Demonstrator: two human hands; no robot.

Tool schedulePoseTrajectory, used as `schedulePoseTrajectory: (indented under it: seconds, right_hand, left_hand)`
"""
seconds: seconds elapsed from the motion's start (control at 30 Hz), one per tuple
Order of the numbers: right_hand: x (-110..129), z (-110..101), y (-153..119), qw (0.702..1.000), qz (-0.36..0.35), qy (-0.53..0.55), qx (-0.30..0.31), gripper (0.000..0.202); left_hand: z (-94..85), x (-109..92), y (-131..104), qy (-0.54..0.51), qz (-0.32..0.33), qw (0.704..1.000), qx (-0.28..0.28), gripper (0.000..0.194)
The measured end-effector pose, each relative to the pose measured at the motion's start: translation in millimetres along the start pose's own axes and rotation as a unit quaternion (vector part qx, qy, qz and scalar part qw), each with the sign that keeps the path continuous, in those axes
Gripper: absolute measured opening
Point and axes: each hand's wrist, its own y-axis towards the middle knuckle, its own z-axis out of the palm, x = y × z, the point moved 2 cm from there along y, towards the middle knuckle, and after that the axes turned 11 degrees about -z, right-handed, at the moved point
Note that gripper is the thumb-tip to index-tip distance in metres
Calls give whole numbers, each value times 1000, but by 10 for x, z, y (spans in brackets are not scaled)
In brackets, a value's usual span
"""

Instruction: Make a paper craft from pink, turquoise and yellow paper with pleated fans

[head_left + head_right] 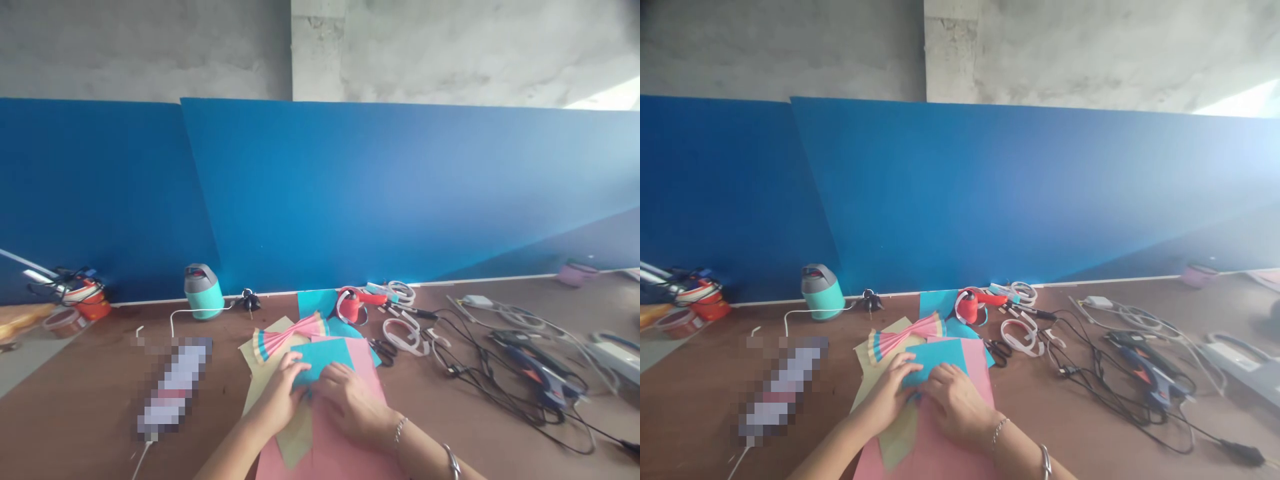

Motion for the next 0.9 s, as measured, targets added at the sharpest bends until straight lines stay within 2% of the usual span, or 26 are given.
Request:
schedulePoseTrajectory:
  seconds: [0.1,0.23,0.33,0.53,0.7,0.9]
  right_hand:
    - [-31,-13,28,999,43,-10,-6,42]
    - [-72,86,114,998,19,-36,45,24]
    - [-79,164,162,997,-2,-66,48,20]
    - [-58,238,135,992,-50,-112,13,20]
    - [-54,197,36,991,-88,-100,0,25]
    - [-12,40,-80,997,-77,-16,-21,28]
  left_hand:
    - [5,18,5,-3,1,1000,-6,40]
    - [-12,16,3,-8,22,1000,-19,50]
    - [-51,-16,7,-19,47,998,-44,53]
    - [-34,-22,31,-36,27,998,34,45]
    - [1,71,65,-51,5,998,46,44]
    - [-7,55,65,-34,11,999,35,43]
